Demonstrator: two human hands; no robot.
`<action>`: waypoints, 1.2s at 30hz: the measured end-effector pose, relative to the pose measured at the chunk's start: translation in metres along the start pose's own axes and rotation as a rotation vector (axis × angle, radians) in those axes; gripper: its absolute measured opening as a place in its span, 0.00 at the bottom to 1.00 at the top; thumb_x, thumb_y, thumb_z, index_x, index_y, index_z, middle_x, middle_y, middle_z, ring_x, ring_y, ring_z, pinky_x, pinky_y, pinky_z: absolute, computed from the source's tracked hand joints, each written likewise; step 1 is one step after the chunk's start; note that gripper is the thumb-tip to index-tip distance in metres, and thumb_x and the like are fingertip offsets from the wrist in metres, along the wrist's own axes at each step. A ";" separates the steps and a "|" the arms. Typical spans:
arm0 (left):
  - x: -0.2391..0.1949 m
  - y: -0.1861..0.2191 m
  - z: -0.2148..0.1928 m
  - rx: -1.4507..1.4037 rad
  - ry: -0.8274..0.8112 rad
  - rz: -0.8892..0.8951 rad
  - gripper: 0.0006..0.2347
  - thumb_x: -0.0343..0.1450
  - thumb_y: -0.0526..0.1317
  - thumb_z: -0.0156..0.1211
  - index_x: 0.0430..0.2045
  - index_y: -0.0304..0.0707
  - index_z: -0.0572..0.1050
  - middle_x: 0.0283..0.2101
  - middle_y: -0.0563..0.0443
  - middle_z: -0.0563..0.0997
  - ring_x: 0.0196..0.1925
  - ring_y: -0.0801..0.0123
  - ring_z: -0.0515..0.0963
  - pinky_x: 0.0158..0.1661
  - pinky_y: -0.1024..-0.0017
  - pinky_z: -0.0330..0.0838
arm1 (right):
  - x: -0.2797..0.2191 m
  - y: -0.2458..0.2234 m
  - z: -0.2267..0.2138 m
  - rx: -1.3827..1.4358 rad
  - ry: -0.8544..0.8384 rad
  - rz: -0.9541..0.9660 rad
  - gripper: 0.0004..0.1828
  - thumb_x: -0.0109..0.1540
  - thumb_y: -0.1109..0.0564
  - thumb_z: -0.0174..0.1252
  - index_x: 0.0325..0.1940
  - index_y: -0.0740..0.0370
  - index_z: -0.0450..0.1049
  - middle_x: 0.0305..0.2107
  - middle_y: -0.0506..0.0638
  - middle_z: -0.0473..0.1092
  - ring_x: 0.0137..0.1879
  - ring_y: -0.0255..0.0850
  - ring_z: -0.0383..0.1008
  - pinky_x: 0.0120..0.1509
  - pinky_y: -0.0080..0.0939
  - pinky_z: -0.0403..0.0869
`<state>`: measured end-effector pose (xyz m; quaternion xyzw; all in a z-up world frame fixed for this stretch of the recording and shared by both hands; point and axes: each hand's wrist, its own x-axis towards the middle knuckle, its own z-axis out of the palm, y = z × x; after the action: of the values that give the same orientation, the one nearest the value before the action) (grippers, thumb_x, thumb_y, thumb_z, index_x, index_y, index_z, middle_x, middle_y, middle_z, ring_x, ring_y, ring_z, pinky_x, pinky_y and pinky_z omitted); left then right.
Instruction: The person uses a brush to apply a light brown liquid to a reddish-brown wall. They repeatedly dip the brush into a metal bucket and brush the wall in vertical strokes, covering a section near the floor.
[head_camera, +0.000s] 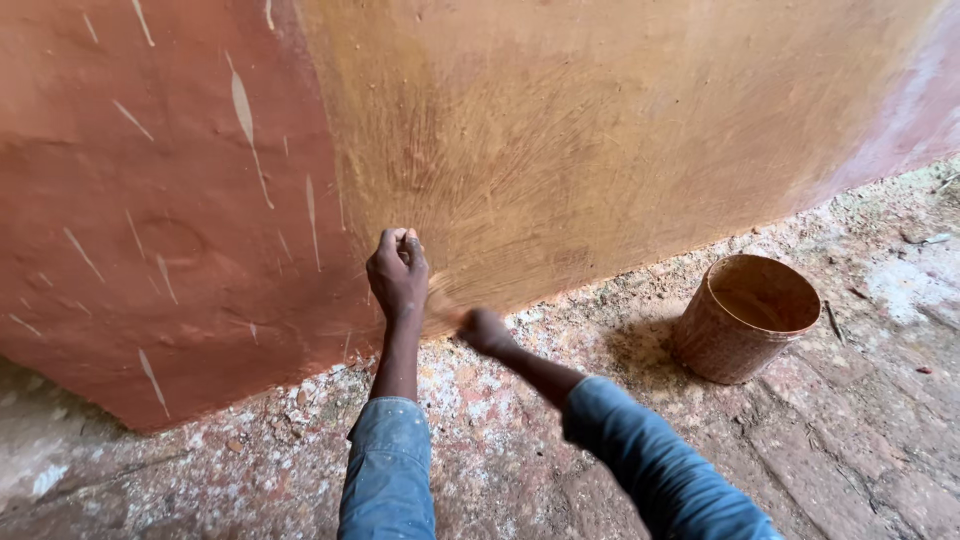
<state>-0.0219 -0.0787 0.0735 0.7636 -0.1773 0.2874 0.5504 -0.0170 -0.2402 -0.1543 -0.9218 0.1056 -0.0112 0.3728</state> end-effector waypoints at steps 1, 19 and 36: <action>0.003 0.004 0.000 -0.033 0.003 -0.004 0.06 0.74 0.38 0.60 0.31 0.34 0.76 0.26 0.47 0.83 0.25 0.64 0.81 0.29 0.64 0.71 | -0.006 -0.017 0.013 -0.005 -0.091 -0.082 0.14 0.66 0.54 0.58 0.32 0.65 0.81 0.27 0.56 0.80 0.27 0.36 0.74 0.32 0.41 0.79; 0.007 0.063 0.091 -0.296 -0.219 0.256 0.05 0.69 0.39 0.66 0.27 0.38 0.82 0.25 0.48 0.84 0.28 0.69 0.86 0.32 0.71 0.77 | -0.177 0.068 -0.214 -0.143 0.071 0.100 0.16 0.64 0.53 0.60 0.57 0.46 0.74 0.27 0.56 0.72 0.28 0.42 0.66 0.32 0.48 0.71; 0.022 0.085 0.190 -0.013 -0.494 0.227 0.00 0.68 0.33 0.65 0.27 0.38 0.81 0.30 0.54 0.85 0.28 0.75 0.83 0.29 0.75 0.77 | -0.054 0.090 -0.063 0.902 0.366 0.334 0.18 0.59 0.57 0.58 0.52 0.62 0.72 0.31 0.54 0.77 0.27 0.39 0.72 0.28 0.43 0.74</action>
<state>-0.0088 -0.2851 0.1067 0.7822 -0.3926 0.1511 0.4596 -0.0932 -0.3353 -0.1673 -0.6228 0.2996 -0.1571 0.7055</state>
